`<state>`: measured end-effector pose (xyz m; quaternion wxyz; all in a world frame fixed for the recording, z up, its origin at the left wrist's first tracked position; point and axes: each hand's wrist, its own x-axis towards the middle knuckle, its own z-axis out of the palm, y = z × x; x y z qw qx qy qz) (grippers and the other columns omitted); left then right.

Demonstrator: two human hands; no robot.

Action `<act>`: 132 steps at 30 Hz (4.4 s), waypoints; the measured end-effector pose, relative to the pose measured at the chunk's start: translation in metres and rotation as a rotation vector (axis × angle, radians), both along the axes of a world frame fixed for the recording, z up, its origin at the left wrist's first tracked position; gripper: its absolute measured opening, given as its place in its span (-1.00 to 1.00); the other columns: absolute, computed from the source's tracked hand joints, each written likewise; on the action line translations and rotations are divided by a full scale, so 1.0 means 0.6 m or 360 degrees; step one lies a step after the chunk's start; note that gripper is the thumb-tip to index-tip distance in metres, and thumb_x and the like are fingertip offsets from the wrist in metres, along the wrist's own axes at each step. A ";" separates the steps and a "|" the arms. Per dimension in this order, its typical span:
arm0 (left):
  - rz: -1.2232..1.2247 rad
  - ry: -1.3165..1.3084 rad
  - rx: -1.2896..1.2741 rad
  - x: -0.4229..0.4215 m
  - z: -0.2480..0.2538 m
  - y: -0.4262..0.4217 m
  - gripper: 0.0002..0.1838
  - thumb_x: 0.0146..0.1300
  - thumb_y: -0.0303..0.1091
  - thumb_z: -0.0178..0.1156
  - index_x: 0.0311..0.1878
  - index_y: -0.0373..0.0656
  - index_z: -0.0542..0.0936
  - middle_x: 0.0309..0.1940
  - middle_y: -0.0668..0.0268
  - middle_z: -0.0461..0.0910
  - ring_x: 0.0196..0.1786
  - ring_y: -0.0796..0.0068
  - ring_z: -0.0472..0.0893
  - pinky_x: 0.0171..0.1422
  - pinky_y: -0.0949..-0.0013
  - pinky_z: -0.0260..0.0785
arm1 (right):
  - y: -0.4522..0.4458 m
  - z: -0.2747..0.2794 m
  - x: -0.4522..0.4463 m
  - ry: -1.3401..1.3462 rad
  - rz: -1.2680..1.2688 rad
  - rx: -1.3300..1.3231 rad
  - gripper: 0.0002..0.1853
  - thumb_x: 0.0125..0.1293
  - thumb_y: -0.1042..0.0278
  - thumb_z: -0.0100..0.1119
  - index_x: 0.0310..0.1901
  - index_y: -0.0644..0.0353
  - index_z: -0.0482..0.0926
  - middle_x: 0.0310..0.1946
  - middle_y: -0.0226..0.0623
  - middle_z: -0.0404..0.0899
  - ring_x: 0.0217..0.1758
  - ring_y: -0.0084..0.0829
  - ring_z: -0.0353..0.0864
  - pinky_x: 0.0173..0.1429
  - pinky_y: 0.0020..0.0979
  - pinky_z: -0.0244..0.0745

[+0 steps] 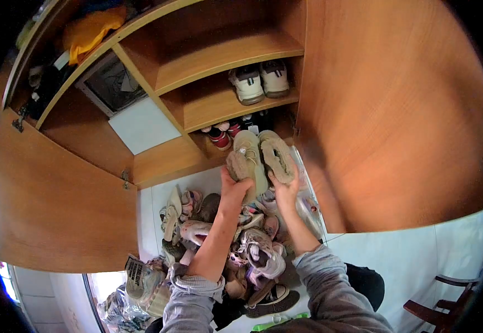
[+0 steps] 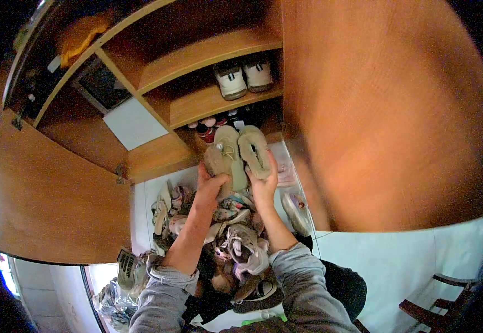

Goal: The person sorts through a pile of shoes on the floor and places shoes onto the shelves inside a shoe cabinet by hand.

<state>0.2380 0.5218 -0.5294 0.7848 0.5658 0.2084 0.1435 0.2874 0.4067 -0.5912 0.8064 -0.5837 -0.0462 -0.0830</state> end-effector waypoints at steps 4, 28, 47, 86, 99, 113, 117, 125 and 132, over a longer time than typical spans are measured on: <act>-0.0293 -0.0187 0.0185 0.070 -0.106 0.019 -0.31 -0.07 -0.47 0.21 0.21 -0.17 0.25 -0.06 0.19 0.48 -0.07 0.26 0.53 -0.05 0.22 0.41 | 0.003 -0.034 0.035 0.0110 -0.0128 0.0069 -0.31 -0.07 0.63 0.31 0.17 0.29 0.27 0.16 -0.17 0.24 0.20 -0.30 0.29 0.27 -0.36 0.21; 0.0076 -0.0165 0.0418 0.361 -0.207 0.056 -0.52 -0.08 -0.58 0.18 0.00 -0.31 0.39 -0.13 0.22 0.51 -0.12 0.41 0.50 0.00 0.39 0.34 | 0.053 -0.143 0.354 -0.0147 -0.0152 -0.0211 -0.27 -0.05 0.54 0.32 0.21 0.25 0.22 0.19 -0.15 0.29 0.26 -0.28 0.26 0.33 -0.31 0.14; 0.0443 0.0018 0.0298 0.372 -0.178 0.011 -0.59 0.00 -0.51 0.15 -0.04 -0.32 0.34 -0.19 0.15 0.52 -0.19 0.28 0.51 -0.07 0.32 0.36 | 0.060 -0.071 0.451 -0.0029 -0.0093 -0.1356 -0.49 0.06 0.41 0.20 0.06 0.39 0.33 -0.06 0.08 0.48 0.09 0.02 0.42 0.16 -0.24 0.29; -0.0233 0.0014 0.1862 0.526 -0.287 0.123 -0.57 0.01 -0.08 0.21 -0.06 -0.06 0.55 -0.06 0.19 0.55 0.02 0.13 0.50 0.06 0.12 0.35 | 0.061 -0.129 0.361 -0.0066 -0.0376 -0.0600 -0.69 0.13 0.52 0.12 -0.05 0.34 0.51 -0.04 -0.23 0.54 0.04 -0.38 0.47 0.14 -0.39 0.31; 0.0227 -0.0187 0.2179 0.526 -0.265 0.098 -0.54 0.08 0.01 0.14 -0.01 -0.03 0.51 0.00 0.08 0.49 0.09 0.04 0.44 0.14 0.09 0.29 | 0.061 -0.170 0.340 -0.0064 -0.0773 -0.0372 -0.76 0.19 0.52 0.13 -0.11 0.44 0.52 -0.12 -0.28 0.58 -0.09 -0.46 0.50 0.07 -0.43 0.32; 0.0508 0.0179 0.1977 0.427 -0.224 0.092 -0.58 -0.02 0.03 0.27 -0.34 -0.19 0.62 -0.44 0.01 0.60 -0.33 0.07 0.60 -0.19 0.14 0.45 | 0.106 -0.141 0.357 -0.0151 -0.0442 -0.1695 -0.67 0.05 0.22 0.19 -0.20 0.28 0.53 -0.33 -0.03 0.57 -0.30 -0.03 0.57 -0.16 -0.10 0.46; 0.0184 0.0182 0.1916 0.415 -0.222 0.086 -0.61 -0.01 -0.05 0.28 -0.24 -0.16 0.57 -0.24 0.00 0.53 -0.29 0.04 0.59 -0.20 0.14 0.45 | 0.088 -0.090 0.413 -0.0057 -0.0329 -0.2177 -0.71 0.06 0.18 0.17 -0.39 0.30 0.56 -0.45 -0.01 0.57 -0.38 -0.02 0.58 -0.26 -0.08 0.47; -0.0192 0.0413 0.2386 0.428 -0.219 0.031 -0.76 -0.02 -0.32 0.18 -0.24 -0.13 0.57 -0.18 0.07 0.43 -0.28 0.01 0.58 -0.23 0.08 0.46 | 0.058 -0.094 0.400 -0.0506 -0.0658 -0.2069 -0.52 -0.09 0.15 0.31 -0.16 0.27 0.48 -0.26 -0.02 0.52 -0.21 0.00 0.54 -0.18 -0.10 0.47; 0.0288 0.0047 0.2526 0.510 -0.258 0.090 -0.81 0.02 -0.33 0.11 -0.28 -0.07 0.61 -0.25 0.05 0.56 -0.20 0.09 0.59 -0.07 -0.03 0.38 | 0.099 -0.100 0.465 -0.0212 -0.0312 -0.2179 -0.48 0.04 0.08 0.23 -0.03 0.25 0.44 0.00 -0.01 0.41 0.10 -0.09 0.39 0.04 -0.14 0.39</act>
